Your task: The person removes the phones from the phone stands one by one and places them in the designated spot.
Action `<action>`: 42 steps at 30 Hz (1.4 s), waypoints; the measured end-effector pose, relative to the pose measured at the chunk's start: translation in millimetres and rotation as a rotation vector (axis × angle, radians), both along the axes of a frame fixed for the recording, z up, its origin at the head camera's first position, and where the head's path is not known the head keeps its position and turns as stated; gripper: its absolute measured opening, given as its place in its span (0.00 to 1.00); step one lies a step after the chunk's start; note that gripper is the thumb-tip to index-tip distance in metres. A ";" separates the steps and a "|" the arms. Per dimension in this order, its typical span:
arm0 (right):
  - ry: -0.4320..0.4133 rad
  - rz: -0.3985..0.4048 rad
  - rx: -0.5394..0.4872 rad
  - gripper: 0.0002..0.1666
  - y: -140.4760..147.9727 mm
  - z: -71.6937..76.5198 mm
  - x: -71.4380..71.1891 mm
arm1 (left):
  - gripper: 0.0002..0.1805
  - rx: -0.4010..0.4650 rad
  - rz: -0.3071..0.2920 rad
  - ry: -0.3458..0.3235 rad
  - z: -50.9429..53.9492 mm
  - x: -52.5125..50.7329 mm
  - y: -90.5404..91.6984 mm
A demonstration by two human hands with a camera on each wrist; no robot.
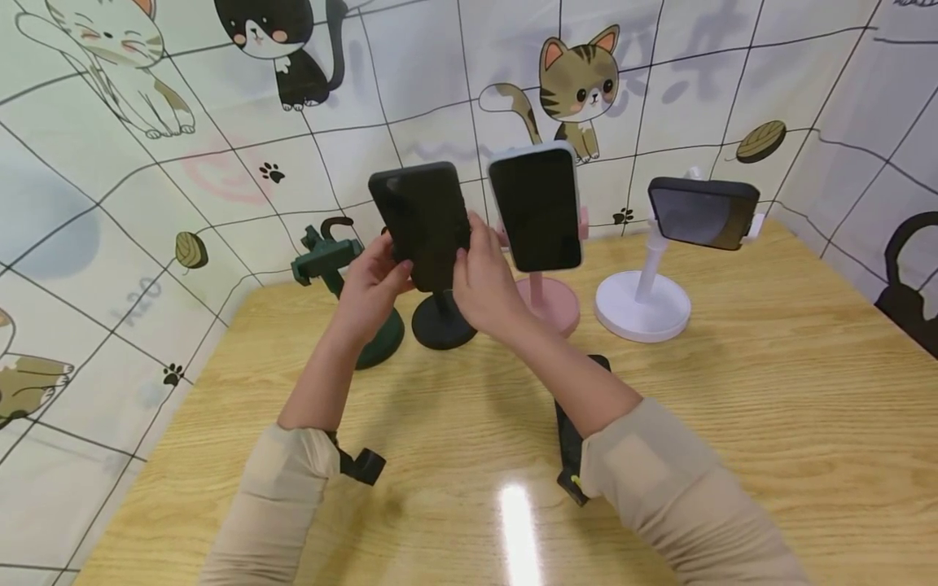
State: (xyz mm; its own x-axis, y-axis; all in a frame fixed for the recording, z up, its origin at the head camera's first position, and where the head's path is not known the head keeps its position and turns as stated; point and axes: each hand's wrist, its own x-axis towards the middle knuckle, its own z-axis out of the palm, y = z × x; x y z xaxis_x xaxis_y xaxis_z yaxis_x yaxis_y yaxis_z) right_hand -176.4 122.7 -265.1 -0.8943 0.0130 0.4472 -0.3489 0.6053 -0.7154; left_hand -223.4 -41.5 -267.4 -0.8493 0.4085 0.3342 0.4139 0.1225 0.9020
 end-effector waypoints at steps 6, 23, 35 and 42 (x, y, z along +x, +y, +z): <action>0.019 -0.015 0.002 0.24 0.6 -1.4 -0.6 | 0.21 0.037 -0.028 0.000 -1.0 -0.1 -0.5; 0.064 0.033 0.103 0.18 12.2 -7.7 13.7 | 0.22 -0.011 -0.043 0.076 -9.9 5.9 -7.1; 0.087 0.075 0.149 0.06 17.9 -9.1 21.2 | 0.21 0.032 -0.090 0.221 -20.2 10.5 -12.4; 0.085 0.069 0.122 0.11 16.1 -10.3 25.9 | 0.22 0.068 -0.098 0.253 -21.7 13.7 -15.6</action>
